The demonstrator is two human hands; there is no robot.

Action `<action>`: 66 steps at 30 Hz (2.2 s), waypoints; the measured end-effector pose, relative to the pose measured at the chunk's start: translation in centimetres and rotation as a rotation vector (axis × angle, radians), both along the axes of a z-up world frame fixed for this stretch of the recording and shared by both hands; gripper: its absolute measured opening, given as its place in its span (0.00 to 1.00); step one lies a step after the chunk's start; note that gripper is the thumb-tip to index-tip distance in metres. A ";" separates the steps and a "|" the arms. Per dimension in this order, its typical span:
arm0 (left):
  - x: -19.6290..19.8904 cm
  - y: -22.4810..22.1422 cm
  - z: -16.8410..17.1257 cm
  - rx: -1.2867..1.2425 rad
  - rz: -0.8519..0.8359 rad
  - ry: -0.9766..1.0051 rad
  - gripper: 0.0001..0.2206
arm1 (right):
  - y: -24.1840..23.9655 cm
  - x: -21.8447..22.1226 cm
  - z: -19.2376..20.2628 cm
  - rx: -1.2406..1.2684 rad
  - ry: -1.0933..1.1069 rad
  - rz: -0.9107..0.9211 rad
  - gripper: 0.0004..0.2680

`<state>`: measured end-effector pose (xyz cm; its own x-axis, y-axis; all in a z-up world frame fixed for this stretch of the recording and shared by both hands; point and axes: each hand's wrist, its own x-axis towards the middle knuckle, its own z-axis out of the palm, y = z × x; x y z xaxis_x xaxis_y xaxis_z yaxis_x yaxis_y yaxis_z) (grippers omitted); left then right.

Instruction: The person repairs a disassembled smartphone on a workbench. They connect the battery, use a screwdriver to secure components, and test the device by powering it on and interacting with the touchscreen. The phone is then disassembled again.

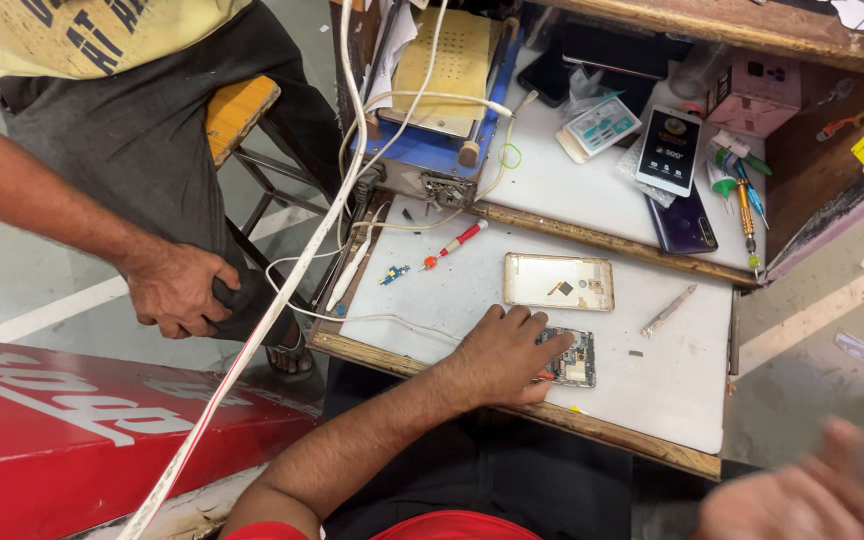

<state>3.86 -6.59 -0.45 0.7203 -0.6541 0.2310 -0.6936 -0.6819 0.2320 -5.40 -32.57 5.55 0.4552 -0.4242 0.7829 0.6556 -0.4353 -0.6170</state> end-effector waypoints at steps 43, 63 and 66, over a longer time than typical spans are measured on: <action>2.3 3.4 -3.5 -1.678 -0.361 1.857 0.43 | 8.6 7.4 -5.7 0.273 0.929 0.721 0.08; 1.8 3.8 -3.2 -1.744 -0.386 1.882 0.41 | 10.2 7.6 -3.0 0.413 0.863 0.940 0.07; 1.9 3.6 -3.3 -1.703 -0.411 1.838 0.41 | 10.2 7.5 -3.3 0.482 0.897 0.919 0.06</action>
